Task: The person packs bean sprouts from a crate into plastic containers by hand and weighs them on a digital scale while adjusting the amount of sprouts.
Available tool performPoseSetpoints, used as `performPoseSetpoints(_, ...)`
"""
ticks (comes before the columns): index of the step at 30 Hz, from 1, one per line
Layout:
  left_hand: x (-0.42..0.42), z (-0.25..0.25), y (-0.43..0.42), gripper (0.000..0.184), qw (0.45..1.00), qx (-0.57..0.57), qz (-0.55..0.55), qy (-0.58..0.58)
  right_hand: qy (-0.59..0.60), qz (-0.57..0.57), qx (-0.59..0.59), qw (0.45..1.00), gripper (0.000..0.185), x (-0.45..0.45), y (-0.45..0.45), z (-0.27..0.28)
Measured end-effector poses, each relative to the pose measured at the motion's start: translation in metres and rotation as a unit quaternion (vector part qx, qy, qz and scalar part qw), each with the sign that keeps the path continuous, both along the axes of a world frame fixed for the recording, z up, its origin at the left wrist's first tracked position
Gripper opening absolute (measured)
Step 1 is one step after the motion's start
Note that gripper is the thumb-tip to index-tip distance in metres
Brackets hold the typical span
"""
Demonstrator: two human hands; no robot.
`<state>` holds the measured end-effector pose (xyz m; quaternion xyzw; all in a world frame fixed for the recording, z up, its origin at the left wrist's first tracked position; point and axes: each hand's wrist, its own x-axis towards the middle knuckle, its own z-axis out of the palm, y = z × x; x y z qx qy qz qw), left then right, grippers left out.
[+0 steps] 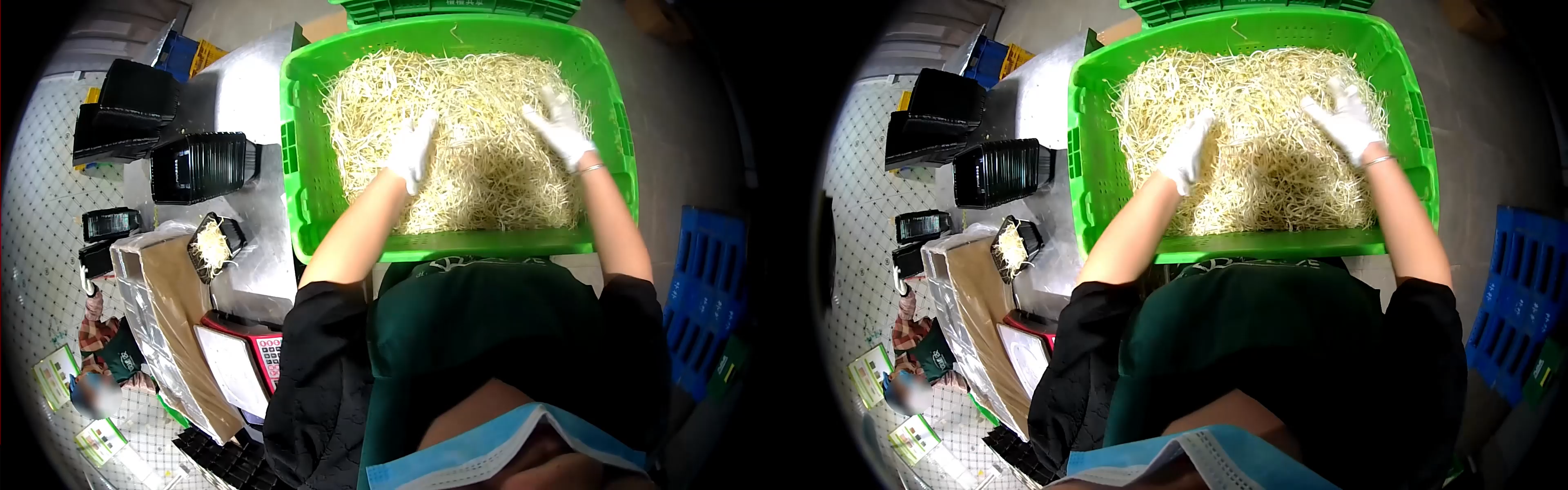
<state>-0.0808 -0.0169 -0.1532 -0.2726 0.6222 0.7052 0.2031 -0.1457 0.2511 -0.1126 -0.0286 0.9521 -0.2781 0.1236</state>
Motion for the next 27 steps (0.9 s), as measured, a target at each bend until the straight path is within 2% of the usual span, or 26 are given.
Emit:
performPoseSetpoints(1,-0.002,0.014,0.018,0.069,1.0,0.006,0.022,-0.018,-0.039,-0.022,-0.033,0.998,0.096,0.009,-0.019,-0.006)
performPoseSetpoints(2,-0.004,0.03,0.036,0.064,0.998,0.013,0.045,-0.036,0.006,0.013,0.032,0.999,0.096,0.022,-0.041,-0.017)
performPoseSetpoints(3,-0.009,0.008,0.053,0.063,0.993,0.073,0.087,-0.023,0.048,0.048,0.097,0.993,0.096,0.032,-0.059,-0.024)
performPoseSetpoints(4,-0.008,0.018,0.065,0.063,0.968,0.21,0.129,-0.055,0.047,0.046,0.099,0.993,0.096,0.036,-0.069,-0.02)
performPoseSetpoints(6,0.004,0.054,0.077,0.064,0.921,0.343,0.168,-0.084,0.004,0.012,-0.131,0.991,0.089,0.038,-0.079,-0.007)
performPoseSetpoints(7,0.015,0.072,0.076,0.064,0.928,0.349,0.13,-0.012,0.009,0.014,-0.13,0.991,0.089,0.032,-0.075,0.006)
performPoseSetpoints(8,0.022,0.088,0.072,0.064,0.929,0.352,0.091,0.061,-0.027,0.057,-0.246,0.967,0.081,0.021,-0.067,0.024)
performPoseSetpoints(9,0.027,0.101,0.069,0.064,0.929,0.352,0.092,0.065,-0.069,0.1,-0.356,0.927,0.074,0.013,-0.058,0.041)
performPoseSetpoints(10,0.034,0.112,0.065,0.063,0.94,0.313,0.052,0.123,-0.109,0.128,-0.366,0.915,0.073,0.0,-0.05,0.055)
performPoseSetpoints(11,0.039,0.117,0.06,0.062,0.946,0.27,0.01,0.177,-0.216,0.13,-0.372,0.893,0.076,-0.002,-0.047,0.092)
performPoseSetpoints(13,0.036,0.088,0.032,0.074,0.97,0.209,-0.078,0.099,-0.137,0.173,-0.205,0.954,0.081,-0.036,-0.025,0.05)
performPoseSetpoints(14,0.041,0.089,0.016,0.082,0.965,0.123,-0.214,0.087,-0.156,0.146,-0.125,0.969,0.088,-0.035,-0.031,0.048)
performPoseSetpoints(15,0.045,0.09,0.005,0.091,0.935,0.034,-0.346,0.072,-0.174,0.118,-0.044,0.977,0.094,-0.034,-0.04,0.044)
performPoseSetpoints(16,0.052,0.074,-0.002,0.098,0.915,-0.112,-0.374,0.101,-0.105,0.176,0.062,0.977,0.107,-0.023,-0.053,0.029)
performPoseSetpoints(17,0.06,0.061,-0.009,0.105,0.875,-0.254,-0.392,0.129,-0.09,0.185,0.149,0.967,0.109,0.003,-0.074,0.043)
performPoseSetpoints(18,0.063,0.076,-0.012,0.104,0.843,-0.32,-0.401,0.162,-0.076,0.194,0.235,0.949,0.11,0.034,-0.092,0.058)
performPoseSetpoints(19,0.062,0.073,-0.012,0.104,0.843,-0.319,-0.404,0.158,-0.081,0.193,0.233,0.95,0.11,0.052,-0.095,0.05)
performPoseSetpoints(20,0.058,0.068,-0.011,0.104,0.738,-0.463,-0.417,0.259,-0.035,0.254,0.263,0.93,0.111,0.069,-0.101,0.036)
performPoseSetpoints(21,0.05,0.063,-0.009,0.105,0.601,-0.588,-0.409,0.353,0.016,0.312,0.291,0.904,0.112,0.076,-0.104,0.026)
performPoseSetpoints(22,0.037,0.066,-0.003,0.087,0.598,-0.575,-0.414,0.374,0.035,0.345,0.266,0.899,0.111,0.072,-0.1,0.036)
performPoseSetpoints(23,0.02,0.062,0.001,0.087,0.596,-0.576,-0.414,0.376,0.036,0.343,0.266,0.9,0.111,0.06,-0.096,0.041)
performPoseSetpoints(24,0.0,0.056,0.006,0.088,0.685,-0.448,-0.383,0.428,0.029,0.327,0.152,0.932,0.11,0.038,-0.088,0.042)
performPoseSetpoints(25,-0.017,0.054,0.007,0.089,0.724,-0.378,-0.362,0.449,0.021,0.308,0.038,0.95,0.108,0.016,-0.08,0.038)
performPoseSetpoints(26,-0.033,0.052,0.007,0.089,0.756,-0.305,-0.34,0.469,0.128,0.239,0.094,0.958,0.104,0.0,-0.071,0.017)
performPoseSetpoints(27,-0.046,0.054,0.009,0.105,0.705,-0.395,-0.376,0.454,0.125,0.24,0.097,0.958,0.104,-0.011,-0.067,0.015)
